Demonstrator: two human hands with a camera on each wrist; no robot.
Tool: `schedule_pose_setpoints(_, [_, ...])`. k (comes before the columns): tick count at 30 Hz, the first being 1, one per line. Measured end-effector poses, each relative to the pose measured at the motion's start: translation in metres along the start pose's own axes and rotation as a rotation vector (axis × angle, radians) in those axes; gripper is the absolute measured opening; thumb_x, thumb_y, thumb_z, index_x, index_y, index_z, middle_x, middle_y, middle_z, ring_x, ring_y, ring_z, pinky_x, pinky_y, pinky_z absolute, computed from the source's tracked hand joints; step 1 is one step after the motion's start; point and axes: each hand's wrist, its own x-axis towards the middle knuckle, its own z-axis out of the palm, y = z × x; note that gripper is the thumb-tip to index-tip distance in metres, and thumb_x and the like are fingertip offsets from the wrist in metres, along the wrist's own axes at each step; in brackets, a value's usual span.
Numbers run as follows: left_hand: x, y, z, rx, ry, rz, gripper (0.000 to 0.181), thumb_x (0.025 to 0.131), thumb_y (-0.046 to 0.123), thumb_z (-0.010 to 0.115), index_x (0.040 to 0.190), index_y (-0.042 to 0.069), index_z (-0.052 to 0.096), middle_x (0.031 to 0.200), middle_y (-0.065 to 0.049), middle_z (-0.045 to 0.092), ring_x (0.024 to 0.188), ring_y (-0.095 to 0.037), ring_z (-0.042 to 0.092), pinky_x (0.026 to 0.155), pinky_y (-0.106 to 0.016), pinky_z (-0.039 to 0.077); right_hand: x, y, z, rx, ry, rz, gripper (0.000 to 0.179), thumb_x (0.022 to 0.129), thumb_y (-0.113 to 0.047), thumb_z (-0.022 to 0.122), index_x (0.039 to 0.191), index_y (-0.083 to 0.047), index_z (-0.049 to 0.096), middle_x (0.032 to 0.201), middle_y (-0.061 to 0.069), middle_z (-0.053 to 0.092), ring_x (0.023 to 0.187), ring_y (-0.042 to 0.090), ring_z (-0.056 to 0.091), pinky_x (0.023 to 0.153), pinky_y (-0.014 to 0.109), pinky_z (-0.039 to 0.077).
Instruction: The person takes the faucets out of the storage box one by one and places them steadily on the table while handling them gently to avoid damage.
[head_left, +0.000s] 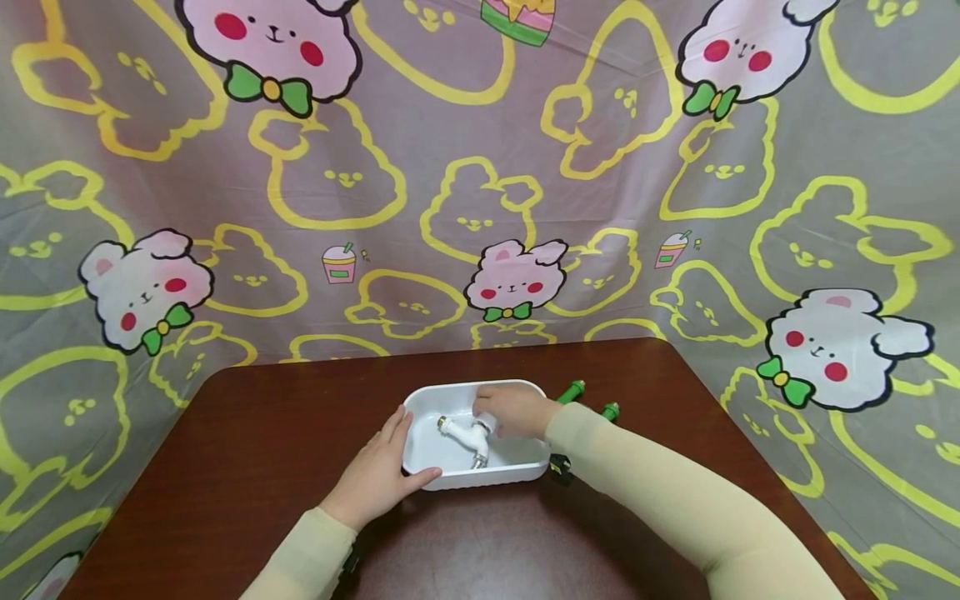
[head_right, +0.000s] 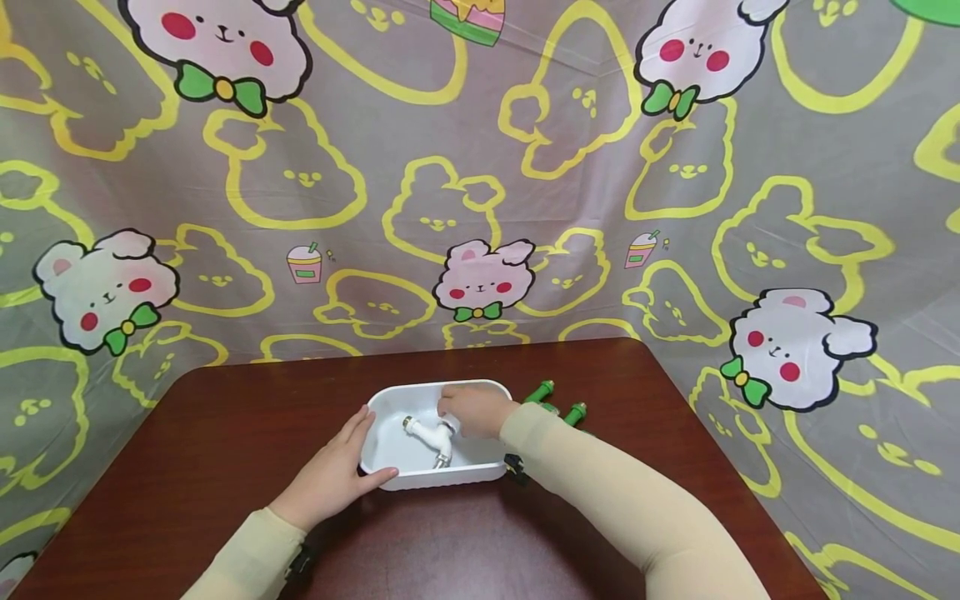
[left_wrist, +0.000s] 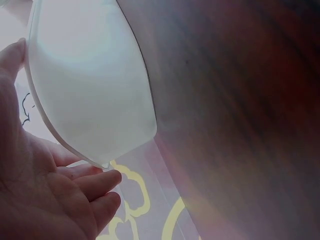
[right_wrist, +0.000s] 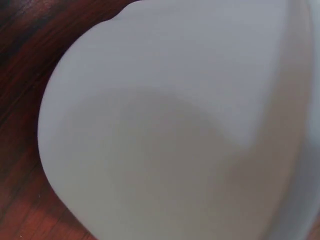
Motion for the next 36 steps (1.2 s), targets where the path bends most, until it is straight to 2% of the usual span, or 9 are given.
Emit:
schedule_pose_setpoints(10, [-0.001,0.002,-0.001,-0.004,0.006,0.003,0.099,0.086,0.053,0.079,0.153,-0.008,0.040,0.162,-0.029,0.034,0.136,-0.050,0.051,0.108,-0.058,0.047,0.000,0.001,0.003,0.036,-0.029,0.024,0.030,0.085,-0.018,0.086,0.107,-0.020,0.066,0.111,-0.003,0.062,0.096,0.012,0.062,0.091,0.027,0.053])
schedule_pose_setpoints(16, [-0.002,0.002,-0.001,-0.001,0.000,-0.001,0.099,0.086,0.053,0.079,0.153,-0.008,0.040,0.162,-0.029,0.034,0.136,-0.050,0.052,0.108,-0.058,0.047,-0.001,0.001,0.004,0.083,-0.065,0.039,0.028,0.089,-0.019,0.083,0.107,-0.021,0.061,0.103,-0.004,0.063,0.086,0.011,0.060,0.086,0.028,0.053])
schedule_pose_setpoints(21, [-0.001,0.002,-0.001,-0.001,-0.002,-0.003,0.099,0.086,0.054,0.079,0.153,-0.008,0.039,0.163,-0.028,0.034,0.136,-0.050,0.051,0.108,-0.058,0.047,-0.003,0.003,0.005,0.099,-0.067,0.031,0.027,0.092,-0.019,0.080,0.108,-0.022,0.059,0.102,-0.005,0.063,0.085,0.010,0.060,0.084,0.028,0.052])
schedule_pose_setpoints(27, [-0.001,0.000,0.000,0.006,-0.004,-0.006,0.100,0.087,0.056,0.078,0.154,-0.007,0.039,0.163,-0.027,0.033,0.138,-0.049,0.050,0.109,-0.057,0.047,-0.005,0.006,0.007,0.111,-0.055,-0.009,0.026,0.094,-0.021,0.077,0.113,-0.023,0.059,0.107,-0.006,0.062,0.090,0.009,0.062,0.089,0.026,0.053])
schedule_pose_setpoints(32, [-0.001,0.000,0.000,0.006,-0.008,-0.007,0.100,0.087,0.055,0.078,0.154,-0.007,0.039,0.163,-0.027,0.033,0.138,-0.049,0.051,0.108,-0.057,0.047,-0.008,0.005,0.004,0.178,-0.054,-0.011,0.029,0.095,-0.019,0.076,0.121,-0.022,0.061,0.117,-0.005,0.063,0.102,0.010,0.063,0.098,0.029,0.053])
schedule_pose_setpoints(36, [-0.001,0.000,0.000,0.003,-0.008,-0.007,0.100,0.087,0.055,0.078,0.154,-0.007,0.039,0.163,-0.028,0.033,0.138,-0.049,0.051,0.108,-0.057,0.047,-0.010,0.005,0.002,0.230,-0.018,-0.027,0.032,0.095,-0.018,0.077,0.124,-0.019,0.063,0.121,-0.003,0.064,0.107,0.011,0.063,0.102,0.030,0.053])
